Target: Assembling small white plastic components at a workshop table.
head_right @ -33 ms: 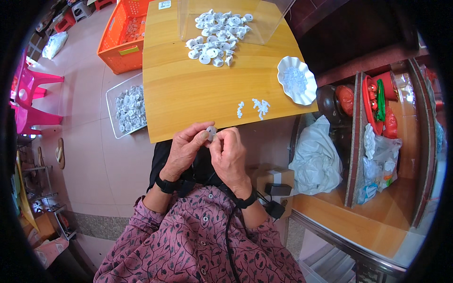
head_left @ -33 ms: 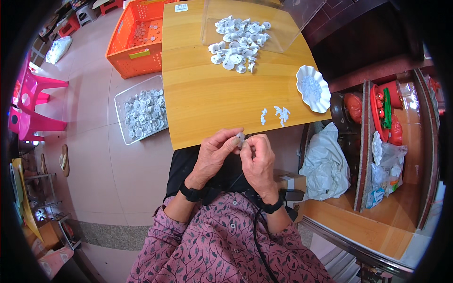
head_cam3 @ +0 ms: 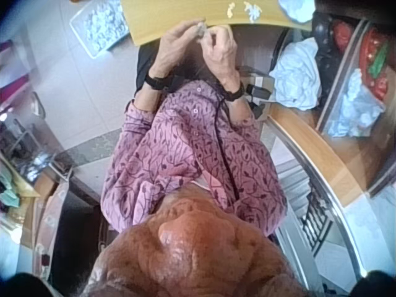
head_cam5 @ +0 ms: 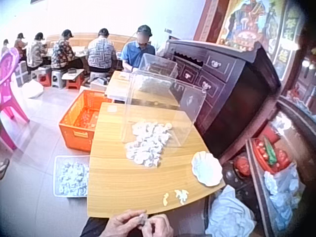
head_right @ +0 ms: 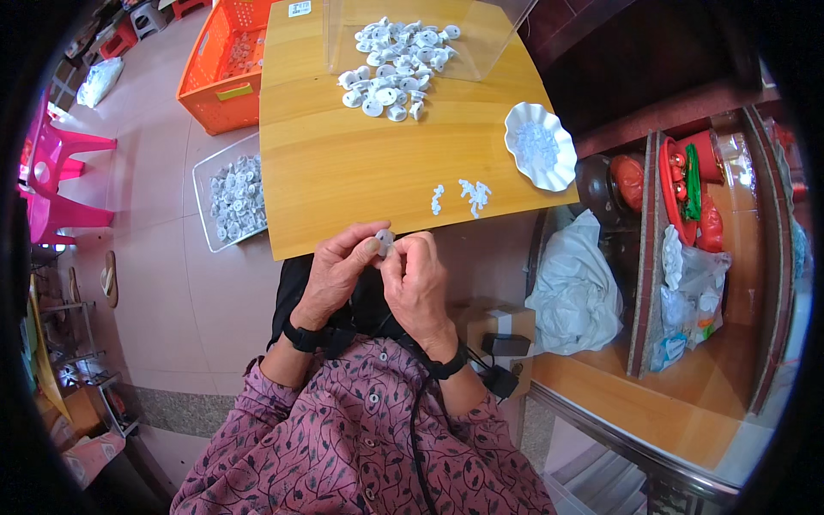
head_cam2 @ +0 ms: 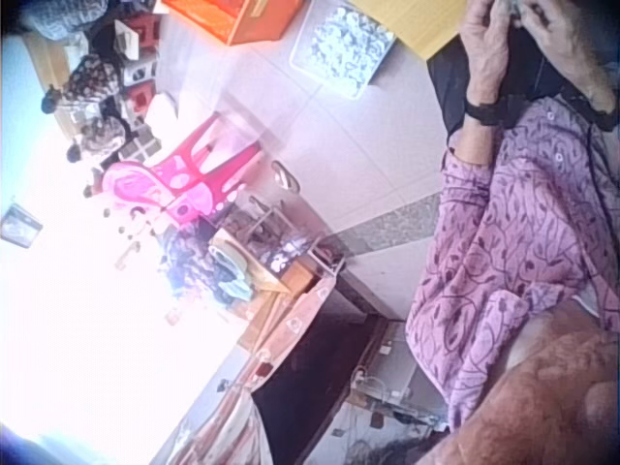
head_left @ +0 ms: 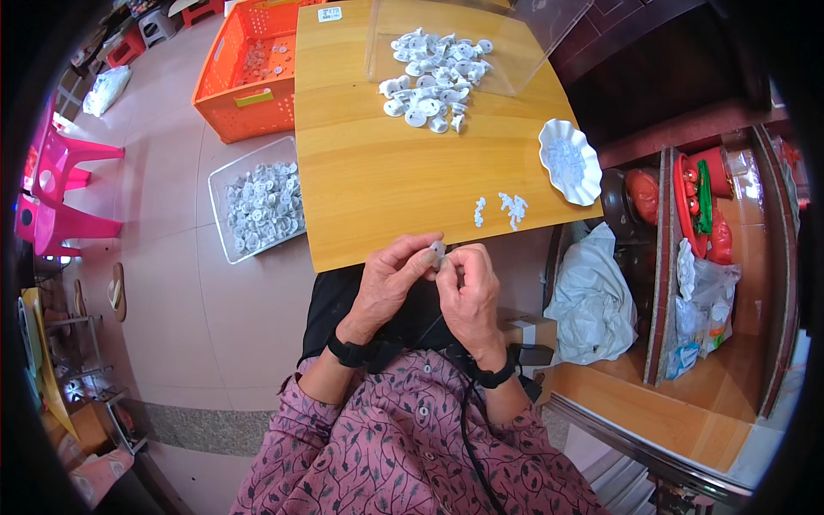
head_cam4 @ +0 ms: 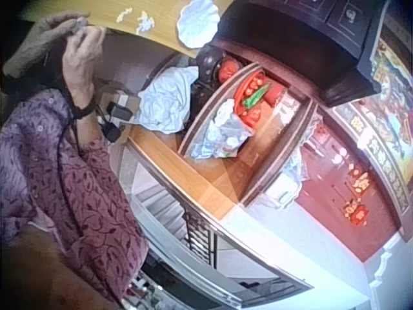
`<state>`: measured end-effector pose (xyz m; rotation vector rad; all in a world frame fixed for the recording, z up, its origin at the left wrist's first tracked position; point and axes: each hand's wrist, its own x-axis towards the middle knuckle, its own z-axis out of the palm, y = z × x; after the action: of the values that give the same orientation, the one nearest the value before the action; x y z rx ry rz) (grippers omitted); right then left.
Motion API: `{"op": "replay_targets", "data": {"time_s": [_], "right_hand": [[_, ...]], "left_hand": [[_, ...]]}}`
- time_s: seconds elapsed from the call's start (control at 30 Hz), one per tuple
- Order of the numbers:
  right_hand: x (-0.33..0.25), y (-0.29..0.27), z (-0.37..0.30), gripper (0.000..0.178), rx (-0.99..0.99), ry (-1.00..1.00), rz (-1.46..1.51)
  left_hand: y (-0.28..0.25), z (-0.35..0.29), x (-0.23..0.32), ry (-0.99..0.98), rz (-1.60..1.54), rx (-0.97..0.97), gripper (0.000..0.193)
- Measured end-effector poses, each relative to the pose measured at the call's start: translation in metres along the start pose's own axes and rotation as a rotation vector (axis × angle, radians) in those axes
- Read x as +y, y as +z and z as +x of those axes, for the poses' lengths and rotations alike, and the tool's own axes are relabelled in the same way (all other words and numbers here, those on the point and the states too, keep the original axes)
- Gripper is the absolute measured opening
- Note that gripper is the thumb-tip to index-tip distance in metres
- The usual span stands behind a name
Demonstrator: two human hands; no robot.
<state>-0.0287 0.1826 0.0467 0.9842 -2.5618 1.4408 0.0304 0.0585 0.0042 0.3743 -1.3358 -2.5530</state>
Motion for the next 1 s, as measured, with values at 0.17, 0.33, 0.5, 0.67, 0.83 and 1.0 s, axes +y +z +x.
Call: {"op": "replay_targets", "data": {"time_s": [0.17, 0.33, 0.5, 0.67, 0.83, 1.0], "right_hand": [[0.000, 0.000, -0.001, 0.009, -0.018, -0.006, 0.007], [-0.002, -0.006, 0.001, 0.008, -0.075, 0.128, 0.210], [-0.006, -0.004, 0.000, 0.012, -0.097, 0.353, 0.413], [-0.008, -0.003, 0.000, 0.010, -0.095, 0.362, 0.379], [-0.007, -0.001, 0.000, 0.011, -0.097, 0.380, 0.359], [-0.001, -0.003, -0.002, 0.008, -0.123, 0.244, 0.240]], "left_hand": [[-0.004, -0.001, -0.002, 0.019, 0.035, -0.018, 0.031], [-0.005, -0.001, 0.003, -0.059, -0.169, -0.029, 0.031], [-0.010, -0.003, 0.006, -0.067, -0.247, -0.065, 0.032], [-0.012, -0.003, 0.004, -0.061, -0.204, -0.075, 0.034], [-0.019, -0.003, 0.016, -0.001, -0.112, -0.037, 0.032], [-0.060, 0.003, 0.053, 0.175, -0.070, 0.288, 0.031]]}}
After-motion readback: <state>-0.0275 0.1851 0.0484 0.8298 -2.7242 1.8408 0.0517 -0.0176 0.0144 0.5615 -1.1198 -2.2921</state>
